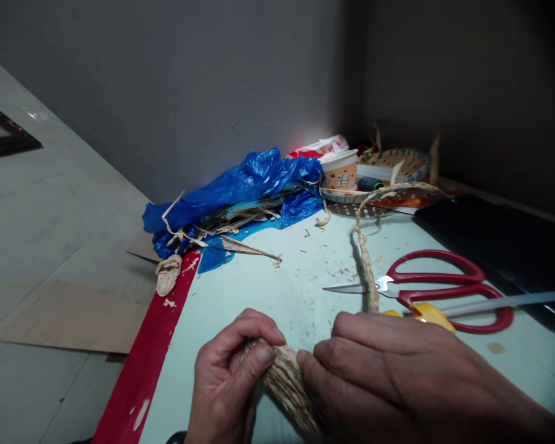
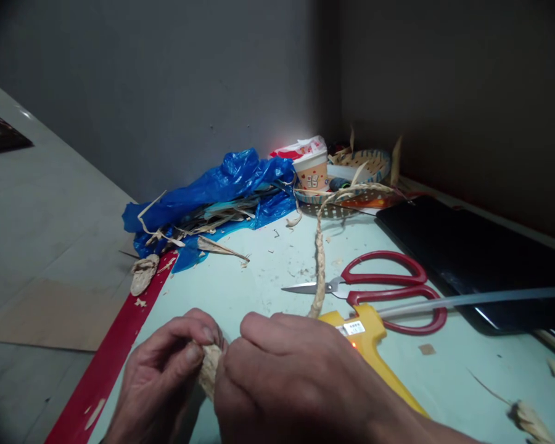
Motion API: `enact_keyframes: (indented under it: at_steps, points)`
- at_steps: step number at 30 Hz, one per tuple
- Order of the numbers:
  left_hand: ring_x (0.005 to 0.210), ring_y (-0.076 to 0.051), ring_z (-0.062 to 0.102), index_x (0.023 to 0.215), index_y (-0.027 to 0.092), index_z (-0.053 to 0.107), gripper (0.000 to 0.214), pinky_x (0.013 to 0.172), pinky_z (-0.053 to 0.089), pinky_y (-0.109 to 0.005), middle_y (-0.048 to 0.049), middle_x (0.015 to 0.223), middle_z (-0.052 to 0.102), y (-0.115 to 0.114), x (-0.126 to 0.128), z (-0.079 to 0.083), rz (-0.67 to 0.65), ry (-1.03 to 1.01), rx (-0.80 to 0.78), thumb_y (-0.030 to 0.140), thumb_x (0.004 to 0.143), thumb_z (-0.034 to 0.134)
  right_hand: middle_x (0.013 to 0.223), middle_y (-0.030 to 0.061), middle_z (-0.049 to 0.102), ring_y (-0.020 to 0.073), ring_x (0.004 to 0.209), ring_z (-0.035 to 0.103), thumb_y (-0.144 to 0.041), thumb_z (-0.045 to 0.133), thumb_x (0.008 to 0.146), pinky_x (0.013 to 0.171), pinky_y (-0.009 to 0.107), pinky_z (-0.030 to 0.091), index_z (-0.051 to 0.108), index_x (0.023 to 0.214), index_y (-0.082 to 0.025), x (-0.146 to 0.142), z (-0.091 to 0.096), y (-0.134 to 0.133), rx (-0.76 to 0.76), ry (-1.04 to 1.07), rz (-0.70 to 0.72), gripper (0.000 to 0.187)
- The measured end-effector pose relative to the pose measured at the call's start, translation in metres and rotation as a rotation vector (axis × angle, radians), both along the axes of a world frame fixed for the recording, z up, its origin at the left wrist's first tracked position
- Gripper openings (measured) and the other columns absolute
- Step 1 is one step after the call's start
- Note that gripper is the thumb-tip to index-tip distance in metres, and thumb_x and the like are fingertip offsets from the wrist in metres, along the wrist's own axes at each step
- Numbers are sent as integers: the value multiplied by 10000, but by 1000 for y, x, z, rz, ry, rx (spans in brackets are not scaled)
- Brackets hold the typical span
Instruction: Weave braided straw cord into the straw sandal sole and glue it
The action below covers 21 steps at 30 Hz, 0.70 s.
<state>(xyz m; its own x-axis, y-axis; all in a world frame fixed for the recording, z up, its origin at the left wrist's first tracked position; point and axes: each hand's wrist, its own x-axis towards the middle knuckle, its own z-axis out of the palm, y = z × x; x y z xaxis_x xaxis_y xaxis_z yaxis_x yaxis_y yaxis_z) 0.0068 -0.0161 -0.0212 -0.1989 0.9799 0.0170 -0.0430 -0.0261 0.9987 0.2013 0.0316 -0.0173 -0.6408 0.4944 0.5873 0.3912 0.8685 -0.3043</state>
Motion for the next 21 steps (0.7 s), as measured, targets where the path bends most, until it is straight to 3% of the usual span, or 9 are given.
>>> enact_keyframes:
  at_steps: [4, 8, 11, 14, 18, 21]
  points:
    - [713, -147, 535, 772, 229, 769, 96, 652, 415, -237, -10, 791, 612, 1, 1, -2, 3, 2, -21, 288, 845, 751, 724, 22, 559, 140, 614, 491, -67, 384, 974, 502, 278, 317, 607, 782, -179, 3, 1, 3, -29, 13, 115, 315]
    - [666, -103, 512, 802, 223, 770, 85, 630, 406, -191, 11, 759, 628, 3, 0, -1, 13, -46, -53, 297, 842, 777, 767, 16, 608, 146, 666, 544, -49, 464, 910, 533, 247, 411, 613, 838, -186, 5, 5, 9, -68, 37, 141, 214]
    - [689, -101, 562, 942, 249, 790, 130, 673, 444, -185, 18, 772, 670, 7, -1, -1, 1, -198, -99, 279, 818, 814, 869, 41, 637, 188, 753, 578, -67, 445, 878, 627, 296, 490, 623, 1004, -173, 7, 5, 13, -82, 85, 132, 243]
    - [742, -112, 598, 1026, 242, 791, 243, 731, 472, -198, 9, 815, 706, 11, -2, 0, -16, -298, -117, 274, 791, 843, 977, 36, 632, 190, 854, 602, -70, 430, 948, 712, 311, 520, 567, 1184, -206, 10, 3, 15, -195, 81, 136, 305]
    - [691, -113, 590, 907, 170, 799, 202, 674, 460, -191, -8, 727, 712, 11, -2, 3, -66, -330, -155, 284, 756, 871, 1065, 20, 652, 166, 936, 634, -79, 471, 995, 804, 281, 535, 512, 1308, -249, 14, 9, 17, -204, 186, 150, 359]
    - [640, -102, 571, 847, 149, 790, 204, 623, 443, -181, 0, 663, 684, 11, -4, 4, -65, -352, -161, 269, 720, 897, 1061, -5, 664, 144, 945, 634, -127, 568, 991, 821, 245, 515, 566, 1248, -253, 14, 14, 21, -221, 246, 131, 286]
